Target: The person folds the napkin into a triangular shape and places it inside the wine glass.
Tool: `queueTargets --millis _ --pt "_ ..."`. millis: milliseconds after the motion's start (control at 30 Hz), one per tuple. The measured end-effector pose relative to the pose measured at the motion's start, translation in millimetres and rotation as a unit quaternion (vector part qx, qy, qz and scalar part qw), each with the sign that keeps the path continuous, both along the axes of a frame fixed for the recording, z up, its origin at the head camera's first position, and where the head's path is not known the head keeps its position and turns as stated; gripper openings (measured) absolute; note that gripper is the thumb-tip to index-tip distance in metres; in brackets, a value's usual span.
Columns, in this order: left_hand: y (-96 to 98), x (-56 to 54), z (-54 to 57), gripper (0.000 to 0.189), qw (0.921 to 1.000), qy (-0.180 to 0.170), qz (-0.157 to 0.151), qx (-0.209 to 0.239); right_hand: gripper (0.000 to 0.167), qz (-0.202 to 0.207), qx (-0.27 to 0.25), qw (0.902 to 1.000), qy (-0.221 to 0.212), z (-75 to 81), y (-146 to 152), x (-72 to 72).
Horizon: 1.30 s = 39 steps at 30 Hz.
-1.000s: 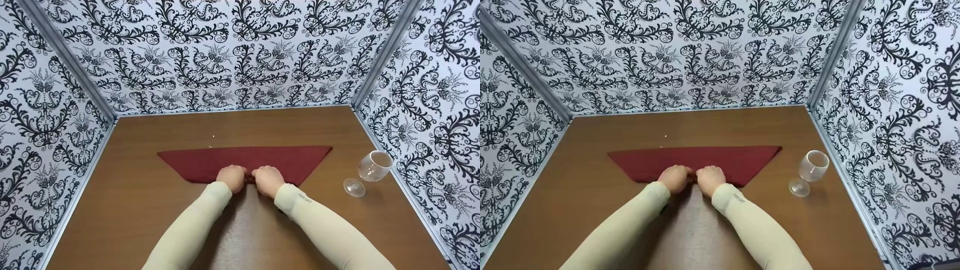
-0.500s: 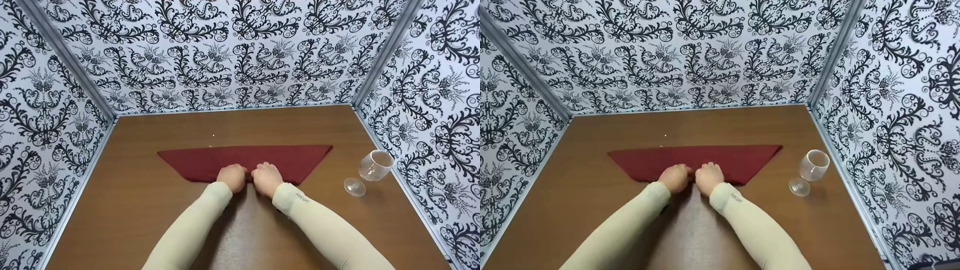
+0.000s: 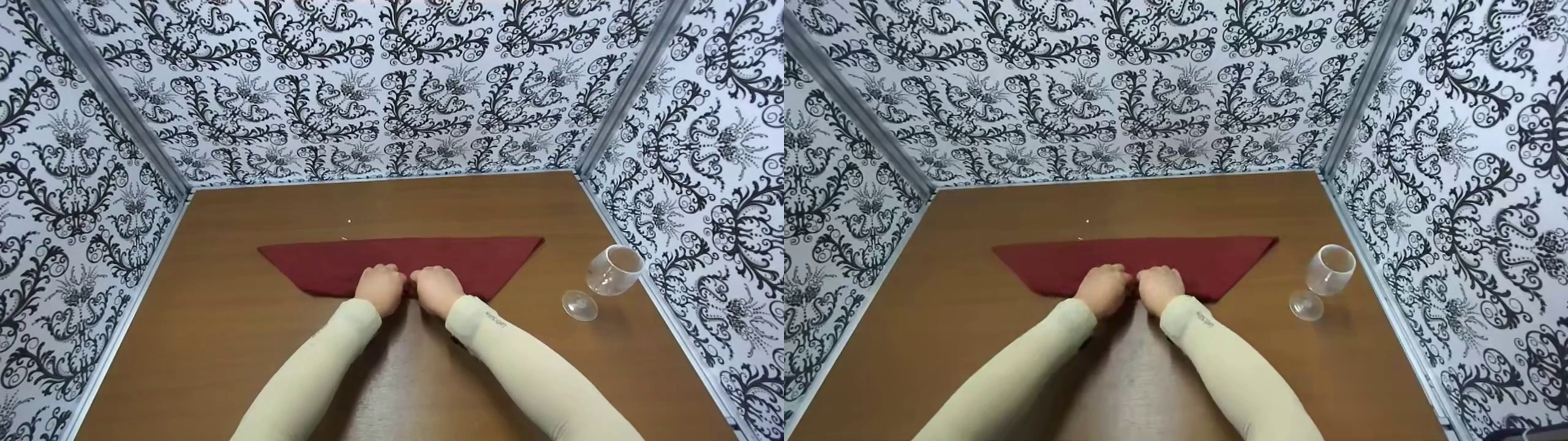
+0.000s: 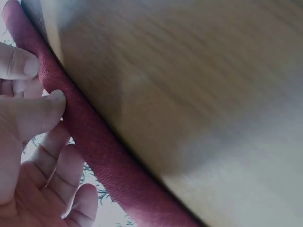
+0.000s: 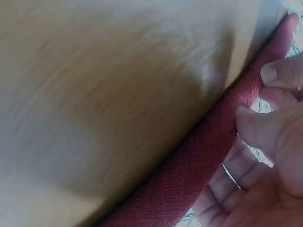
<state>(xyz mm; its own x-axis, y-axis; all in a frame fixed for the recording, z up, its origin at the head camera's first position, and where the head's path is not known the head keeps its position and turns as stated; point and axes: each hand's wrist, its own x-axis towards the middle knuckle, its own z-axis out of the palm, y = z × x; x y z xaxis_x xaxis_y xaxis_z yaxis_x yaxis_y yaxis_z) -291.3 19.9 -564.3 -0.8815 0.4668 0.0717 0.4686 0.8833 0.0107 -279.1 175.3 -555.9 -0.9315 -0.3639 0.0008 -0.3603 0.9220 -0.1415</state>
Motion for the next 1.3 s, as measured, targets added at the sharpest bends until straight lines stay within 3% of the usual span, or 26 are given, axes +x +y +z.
queueTargets --millis 167,300,467,767,1033,1133,1233,1300 --pt "0.7 4.4 -0.1 0.018 0.9997 0.005 -0.015 -0.018 0.019 0.038 0.088 0.9925 0.077 -6.5 -3.9 11.7" --pt "-0.8 4.9 0.2 0.019 0.9999 0.005 -0.012 -0.010 0.020 0.050 0.114 0.9861 0.111 -8.4 -5.4 17.8" --pt "-3.8 3.2 -1.3 0.015 0.9999 0.002 -0.012 0.000 0.022 0.061 0.114 0.9848 0.116 -7.3 -4.4 18.5" --pt "-1.6 4.0 -4.0 0.014 0.9989 0.035 -0.027 -0.016 0.021 0.052 0.100 0.9862 0.122 -12.3 -1.5 12.4" --pt "-2.0 2.6 -10.5 0.013 0.9971 0.057 -0.039 -0.032 0.019 0.052 0.086 0.9908 0.090 -11.6 -0.6 8.9" --pt "-4.1 0.5 -9.6 0.012 0.9984 0.031 -0.043 -0.021 0.017 0.053 0.059 0.9951 0.059 -7.4 2.6 6.5" --pt "-7.6 -4.1 -6.8 0.007 0.9986 -0.036 -0.031 0.023 0.017 0.042 0.020 0.9989 0.007 -3.2 5.7 1.1" --pt "-10.9 -8.5 -5.1 0.005 0.9931 -0.093 -0.013 0.070 0.017 0.030 -0.007 0.9989 -0.037 -0.3 7.1 -3.6"
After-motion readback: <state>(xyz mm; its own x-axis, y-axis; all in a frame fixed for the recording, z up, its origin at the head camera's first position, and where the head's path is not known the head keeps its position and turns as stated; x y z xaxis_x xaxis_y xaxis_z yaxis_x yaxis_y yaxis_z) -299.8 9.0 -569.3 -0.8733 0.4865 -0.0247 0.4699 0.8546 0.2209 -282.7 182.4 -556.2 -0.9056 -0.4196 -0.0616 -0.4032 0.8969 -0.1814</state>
